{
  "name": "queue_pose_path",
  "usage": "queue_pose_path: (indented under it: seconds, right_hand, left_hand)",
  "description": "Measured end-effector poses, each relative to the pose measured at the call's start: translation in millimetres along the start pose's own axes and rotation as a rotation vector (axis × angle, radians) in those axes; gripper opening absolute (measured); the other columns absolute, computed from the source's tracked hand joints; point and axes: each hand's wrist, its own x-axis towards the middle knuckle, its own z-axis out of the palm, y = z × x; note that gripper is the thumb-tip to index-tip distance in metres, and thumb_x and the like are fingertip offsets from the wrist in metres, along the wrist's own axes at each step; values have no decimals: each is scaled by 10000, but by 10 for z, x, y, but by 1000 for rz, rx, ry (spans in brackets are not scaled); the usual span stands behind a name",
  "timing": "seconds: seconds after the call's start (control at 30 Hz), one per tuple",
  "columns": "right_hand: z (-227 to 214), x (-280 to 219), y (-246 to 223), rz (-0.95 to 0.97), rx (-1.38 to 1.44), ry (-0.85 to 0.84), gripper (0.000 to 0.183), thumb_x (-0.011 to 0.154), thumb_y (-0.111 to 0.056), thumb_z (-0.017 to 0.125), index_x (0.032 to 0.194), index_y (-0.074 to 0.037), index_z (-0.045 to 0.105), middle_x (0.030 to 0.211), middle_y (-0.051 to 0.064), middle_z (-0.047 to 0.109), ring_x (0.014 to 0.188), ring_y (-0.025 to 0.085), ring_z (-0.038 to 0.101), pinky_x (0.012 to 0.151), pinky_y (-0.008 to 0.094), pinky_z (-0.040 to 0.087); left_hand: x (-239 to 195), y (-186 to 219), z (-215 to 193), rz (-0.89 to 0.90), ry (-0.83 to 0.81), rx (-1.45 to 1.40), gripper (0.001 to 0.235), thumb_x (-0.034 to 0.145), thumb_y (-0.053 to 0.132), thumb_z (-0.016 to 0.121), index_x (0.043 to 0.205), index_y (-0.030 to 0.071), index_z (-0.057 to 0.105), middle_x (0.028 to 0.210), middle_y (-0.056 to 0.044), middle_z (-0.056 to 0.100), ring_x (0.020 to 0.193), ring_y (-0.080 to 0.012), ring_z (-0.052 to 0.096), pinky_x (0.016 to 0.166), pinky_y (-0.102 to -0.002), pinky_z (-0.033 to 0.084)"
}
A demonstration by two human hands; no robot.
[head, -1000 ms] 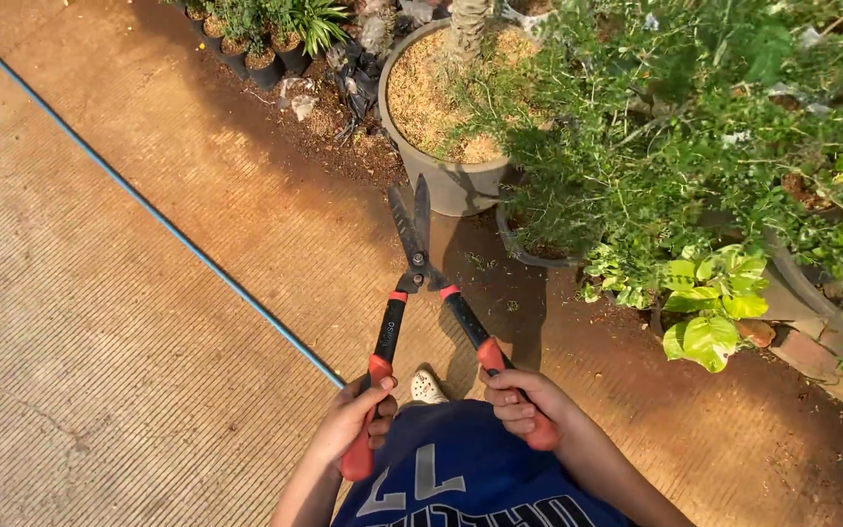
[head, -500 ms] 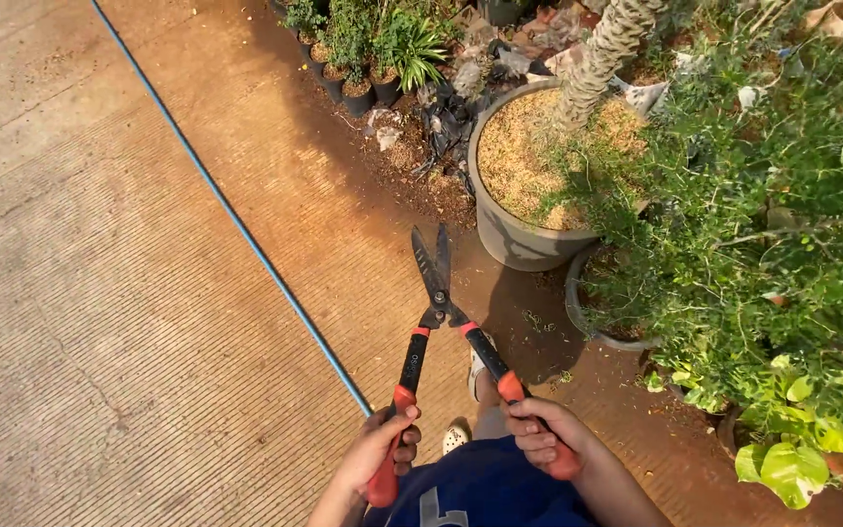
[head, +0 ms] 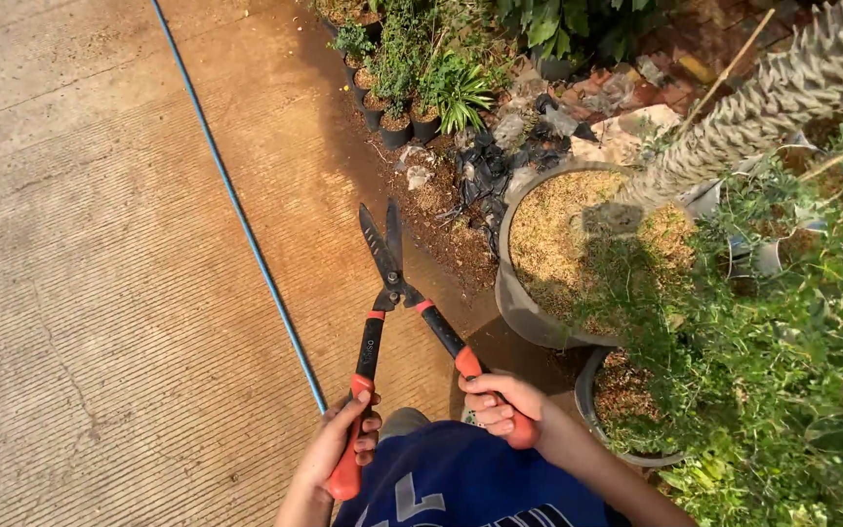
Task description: The person uses long-handled pruning shears to trim the foliage of a potted plant. They repeatedly snip branches and leaves, then walk along a paved path past other potted plants while holding the shears.
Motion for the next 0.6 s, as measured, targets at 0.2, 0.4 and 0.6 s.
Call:
queue_pose_path:
  seconds: [0.2, 0.4, 0.6]
  right_hand:
    - [304, 644, -961, 106, -96, -56, 115, 1019, -143, 554, 958, -132, 457, 687, -54, 409, 453, 23, 371, 387, 200, 303]
    - [427, 1768, -1816, 170, -117, -23, 113, 997, -123, 568, 958, -113, 462, 690, -49, 426, 464, 26, 382, 394, 206, 304]
    - [644, 2851, -2643, 156, -80, -29, 134, 990, -123, 572, 914, -124, 463, 654, -56, 421, 456, 25, 381, 391, 213, 326]
  left_hand:
    - [523, 653, -97, 8, 6, -151, 399, 920, 391, 655, 1118, 51, 591, 713, -7, 457, 488, -73, 386, 373, -219, 296]
    - [1336, 1602, -499, 20, 11, -152, 398, 936, 416, 645, 1092, 59, 562, 726, -15, 460, 499, -70, 386, 379, -208, 291]
    - [1814, 2947, -786, 75, -15, -112, 391, 952, 404, 647, 1106, 55, 563, 731, 0, 472, 510, -63, 399, 400, -209, 319]
